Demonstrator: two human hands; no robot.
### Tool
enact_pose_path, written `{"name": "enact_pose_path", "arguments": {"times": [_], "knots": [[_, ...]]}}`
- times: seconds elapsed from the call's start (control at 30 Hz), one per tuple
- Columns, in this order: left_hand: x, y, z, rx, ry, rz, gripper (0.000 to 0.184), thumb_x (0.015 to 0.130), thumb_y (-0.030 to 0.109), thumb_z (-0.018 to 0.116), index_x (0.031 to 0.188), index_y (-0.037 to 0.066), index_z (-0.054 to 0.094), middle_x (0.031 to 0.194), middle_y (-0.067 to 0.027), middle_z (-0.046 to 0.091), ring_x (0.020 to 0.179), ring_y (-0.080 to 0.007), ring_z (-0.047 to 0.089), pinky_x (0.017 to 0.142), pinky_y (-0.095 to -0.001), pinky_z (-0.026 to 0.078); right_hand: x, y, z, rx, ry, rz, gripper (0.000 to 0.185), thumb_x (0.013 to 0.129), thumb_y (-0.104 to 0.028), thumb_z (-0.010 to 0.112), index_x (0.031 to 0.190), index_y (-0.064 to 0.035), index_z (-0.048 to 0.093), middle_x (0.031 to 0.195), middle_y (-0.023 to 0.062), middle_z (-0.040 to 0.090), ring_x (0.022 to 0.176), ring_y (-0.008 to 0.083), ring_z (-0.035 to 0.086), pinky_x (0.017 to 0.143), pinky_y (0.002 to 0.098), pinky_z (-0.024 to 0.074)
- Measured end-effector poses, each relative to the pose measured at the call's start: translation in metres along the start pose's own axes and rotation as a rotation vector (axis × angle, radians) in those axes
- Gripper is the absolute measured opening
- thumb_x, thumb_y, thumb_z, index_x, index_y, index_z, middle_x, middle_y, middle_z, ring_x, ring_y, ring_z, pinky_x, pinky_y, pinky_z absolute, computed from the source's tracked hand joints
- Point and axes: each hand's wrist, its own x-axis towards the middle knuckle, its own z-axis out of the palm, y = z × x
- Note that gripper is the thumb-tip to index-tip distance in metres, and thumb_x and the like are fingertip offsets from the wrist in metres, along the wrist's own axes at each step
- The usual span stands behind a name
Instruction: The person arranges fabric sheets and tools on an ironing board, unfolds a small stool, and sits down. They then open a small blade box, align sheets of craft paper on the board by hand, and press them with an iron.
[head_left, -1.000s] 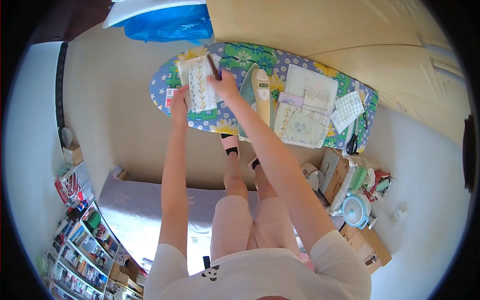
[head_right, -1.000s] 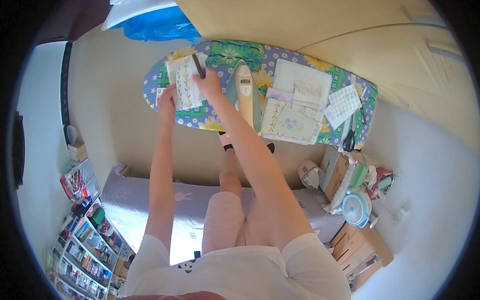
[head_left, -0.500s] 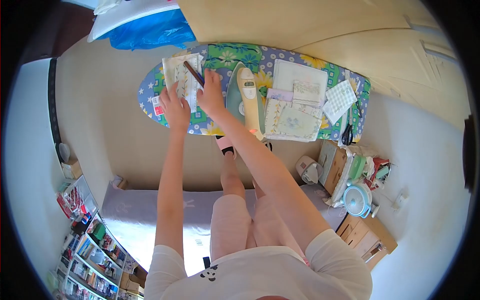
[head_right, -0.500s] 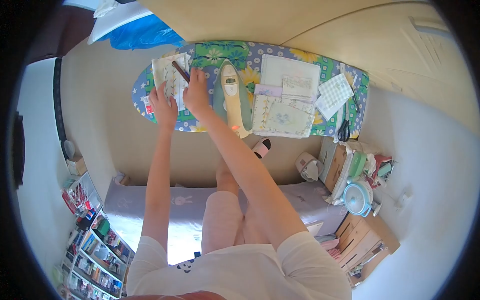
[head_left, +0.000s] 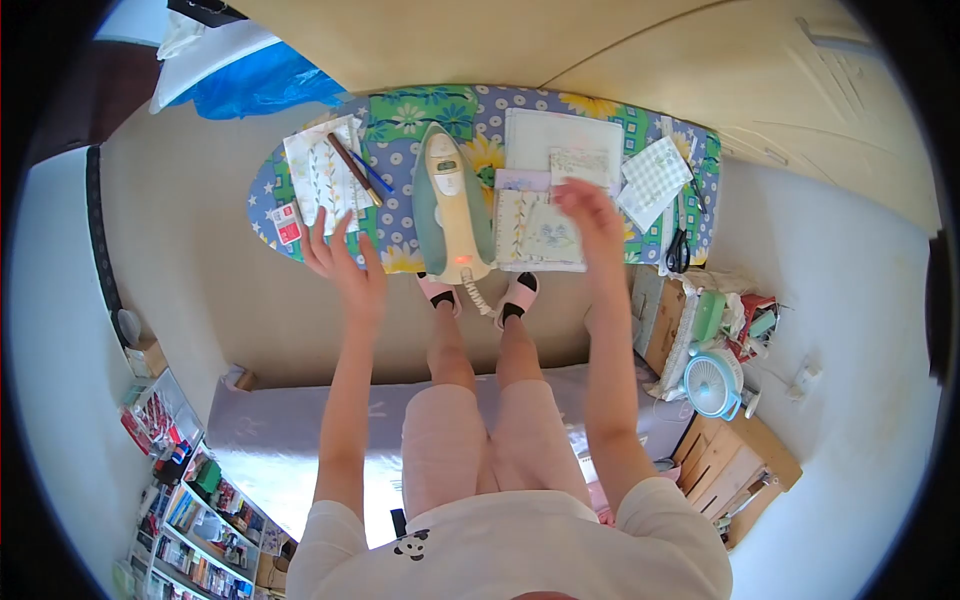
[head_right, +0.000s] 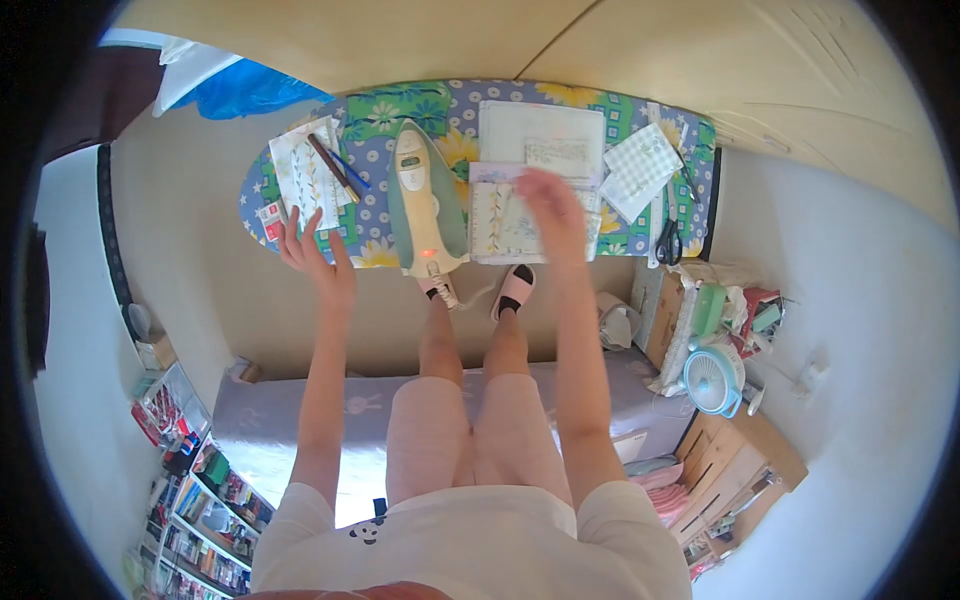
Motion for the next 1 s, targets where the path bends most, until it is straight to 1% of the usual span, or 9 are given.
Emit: {"name": "enact_pose_path", "arguments": {"times": [0.07, 0.13, 0.2, 0.27, 0.4, 0.47, 0.6, 0.8, 1.0], "knots": [[-0.009, 0.043, -0.007, -0.067, -0.046, 0.101, 0.028, 0.080, 0.008, 0.054, 0.108, 0.009, 0.055, 0.133, -0.0132, 0.035, 0.127, -0.0360, 0.018, 0.102, -0.0492, 0.013, 0.023, 0.023, -0.045, -0.358, 0.272, 0.071, 0.039, 0.080, -0.024, 0.065, 0.109, -0.0007, 0.055, 0.101, 0.0109, 0.058, 0.091, 0.0187, 0.056, 0.078, 0.0302, 0.0441], [-0.029, 0.080, -0.004, 0.011, 0.013, 0.419, 0.028, 0.074, 0.006, 0.059, 0.101, 0.014, 0.062, 0.126, -0.0127, 0.041, 0.122, -0.0332, 0.025, 0.098, -0.0460, 0.023, 0.055, 0.079, -0.081, -0.610, 0.317, 0.015, 0.047, 0.075, -0.029, 0.068, 0.109, -0.0010, 0.054, 0.103, 0.0131, 0.058, 0.094, 0.0231, 0.055, 0.079, 0.0346, 0.0440], [-0.066, 0.104, 0.020, -0.329, -0.058, 0.628, 0.024, 0.072, 0.011, 0.060, 0.095, 0.016, 0.065, 0.116, -0.0083, 0.050, 0.115, -0.0265, 0.037, 0.093, -0.0397, 0.032, 0.070, 0.097, -0.095, -0.859, 0.352, -0.038, 0.055, 0.070, -0.034, 0.072, 0.110, -0.0013, 0.054, 0.104, 0.0152, 0.057, 0.096, 0.0276, 0.055, 0.080, 0.0390, 0.0439], [-0.064, 0.165, 0.016, -0.349, -0.229, 0.843, 0.025, 0.073, 0.016, 0.058, 0.098, 0.015, 0.063, 0.106, -0.0056, 0.056, 0.109, -0.0234, 0.044, 0.089, -0.0360, 0.036, 0.079, 0.090, -0.082, -1.084, 0.305, 0.098, 0.061, 0.064, -0.037, 0.073, 0.110, -0.0012, 0.054, 0.103, 0.0163, 0.058, 0.099, 0.0356, 0.052, 0.082, 0.0450, 0.0419], [-0.096, 0.208, 0.068, -0.230, -0.539, 0.848, 0.028, 0.074, 0.018, 0.055, 0.101, 0.014, 0.061, 0.109, -0.0066, 0.056, 0.113, -0.0249, 0.043, 0.091, -0.0370, 0.035, 0.090, 0.078, -0.086, -1.031, 0.090, 0.165, 0.052, 0.067, -0.027, 0.070, 0.109, 0.0001, 0.054, 0.100, 0.0172, 0.060, 0.096, 0.0372, 0.054, 0.082, 0.0427, 0.0425], [-0.100, 0.209, 0.103, -0.136, -0.779, 0.507, 0.041, 0.073, 0.016, 0.059, 0.113, 0.007, 0.053, 0.122, -0.0098, 0.047, 0.121, -0.0314, 0.036, 0.093, -0.0456, 0.033, 0.091, 0.068, -0.094, -0.716, -0.076, 0.099, 0.045, 0.070, -0.021, 0.066, 0.108, 0.0015, 0.054, 0.098, 0.0198, 0.061, 0.095, 0.0375, 0.056, 0.081, 0.0399, 0.0432], [-0.081, 0.188, 0.165, 0.119, -0.673, 0.161, 0.056, 0.073, 0.021, 0.064, 0.123, 0.006, 0.042, 0.130, -0.0151, 0.037, 0.126, -0.0330, 0.028, 0.099, -0.0472, 0.027, 0.093, 0.085, -0.120, -0.596, -0.087, -0.012, 0.042, 0.072, -0.017, 0.064, 0.107, 0.0017, 0.054, 0.099, 0.0226, 0.060, 0.094, 0.0364, 0.057, 0.081, 0.0382, 0.0440], [-0.048, 0.180, 0.182, 0.237, -0.461, 0.233, 0.081, 0.051, 0.026, 0.080, 0.122, 0.013, 0.043, 0.123, -0.0107, 0.042, 0.122, -0.0321, 0.032, 0.098, -0.0459, 0.026, 0.079, 0.077, -0.148, -0.545, -0.116, 0.109, 0.040, 0.074, -0.016, 0.064, 0.107, 0.0017, 0.054, 0.098, 0.0185, 0.062, 0.091, 0.0290, 0.060, 0.078, 0.0354, 0.0457], [-0.027, 0.175, 0.194, 0.255, -0.696, 0.224, 0.056, 0.051, 0.023, 0.079, 0.101, 0.013, 0.055, 0.110, -0.0074, 0.047, 0.110, -0.0287, 0.040, 0.094, -0.0443, 0.031, 0.062, 0.066, -0.179, -0.126, 0.031, 0.126, 0.033, 0.081, -0.013, 0.061, 0.109, 0.0023, 0.053, 0.096, 0.0091, 0.061, 0.083, 0.0128, 0.058, 0.066, 0.0264, 0.0482]]}}
